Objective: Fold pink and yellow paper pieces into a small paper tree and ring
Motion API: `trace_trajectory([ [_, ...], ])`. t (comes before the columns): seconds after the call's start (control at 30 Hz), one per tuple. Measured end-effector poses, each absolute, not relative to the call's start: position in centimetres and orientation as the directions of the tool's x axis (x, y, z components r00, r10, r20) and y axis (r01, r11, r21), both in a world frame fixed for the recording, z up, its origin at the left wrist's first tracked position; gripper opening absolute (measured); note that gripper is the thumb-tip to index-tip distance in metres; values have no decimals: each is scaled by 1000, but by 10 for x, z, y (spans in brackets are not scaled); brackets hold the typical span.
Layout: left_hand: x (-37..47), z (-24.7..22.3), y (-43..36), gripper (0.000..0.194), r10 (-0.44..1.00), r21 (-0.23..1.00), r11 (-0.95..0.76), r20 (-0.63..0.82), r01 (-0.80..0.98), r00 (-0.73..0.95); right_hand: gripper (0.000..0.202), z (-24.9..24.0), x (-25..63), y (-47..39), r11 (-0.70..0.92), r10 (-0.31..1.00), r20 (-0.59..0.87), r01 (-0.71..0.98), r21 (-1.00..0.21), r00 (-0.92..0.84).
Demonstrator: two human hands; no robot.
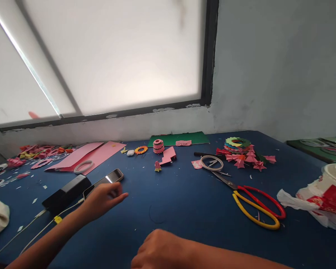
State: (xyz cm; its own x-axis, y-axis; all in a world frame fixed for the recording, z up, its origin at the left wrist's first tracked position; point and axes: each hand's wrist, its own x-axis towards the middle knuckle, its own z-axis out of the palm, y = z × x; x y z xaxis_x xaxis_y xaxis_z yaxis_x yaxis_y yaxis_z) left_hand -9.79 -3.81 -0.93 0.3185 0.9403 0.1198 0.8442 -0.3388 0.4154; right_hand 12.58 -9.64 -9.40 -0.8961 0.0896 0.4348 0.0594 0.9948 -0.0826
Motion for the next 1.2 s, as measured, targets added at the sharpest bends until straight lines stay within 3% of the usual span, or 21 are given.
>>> trace_trajectory([
  [0.1, -52, -35, 14, 26, 927, 454, -375, 199, 809, 318, 35, -87, 175, -85, 931, 335, 534, 360, -61, -776],
  [0.2, -28, -58, 57, 44, 913, 506, -407, 255, 760, 318, 34, -90, 223, -66, 845, 488, 538, 525, -97, -687],
  [0.3, -19, -71, 81, 35, 889, 565, -458, 273, 686, 369, 31, -96, 269, -48, 724, 630, 547, 671, -159, -551],
  [0.47, -12, -79, 78, 22, 857, 646, -502, 281, 575, 433, 31, -91, 323, -27, 488, 793, 533, 831, -266, -295],
  [0.63, -2, -88, 60, 37, 823, 681, -520, 237, 515, 517, 30, -85, 336, 9, 309, 881, 457, 881, -360, -122],
  [0.87, -5, -81, 48, 60, 832, 683, -516, 257, 516, 492, 34, -79, 318, 30, 261, 913, 407, 807, -530, -28],
  [1.0, -3, -54, 26, 45, 822, 683, -559, 384, 470, 420, 41, -58, 292, -4, 310, 924, 380, 672, -673, -45],
  [1.03, 0, -46, 17, 42, 811, 685, -576, 411, 445, 417, 42, -52, 284, -14, 330, 930, 361, 591, -736, -69],
  [1.1, 5, -32, -3, 44, 763, 718, -617, 447, 321, 467, 41, -44, 269, -33, 319, 948, 301, 254, -913, -108],
  [1.2, 10, -19, -33, 53, 690, 789, -602, 434, 125, 579, 38, -39, 251, -54, 196, 969, 200, -44, -980, -143],
])
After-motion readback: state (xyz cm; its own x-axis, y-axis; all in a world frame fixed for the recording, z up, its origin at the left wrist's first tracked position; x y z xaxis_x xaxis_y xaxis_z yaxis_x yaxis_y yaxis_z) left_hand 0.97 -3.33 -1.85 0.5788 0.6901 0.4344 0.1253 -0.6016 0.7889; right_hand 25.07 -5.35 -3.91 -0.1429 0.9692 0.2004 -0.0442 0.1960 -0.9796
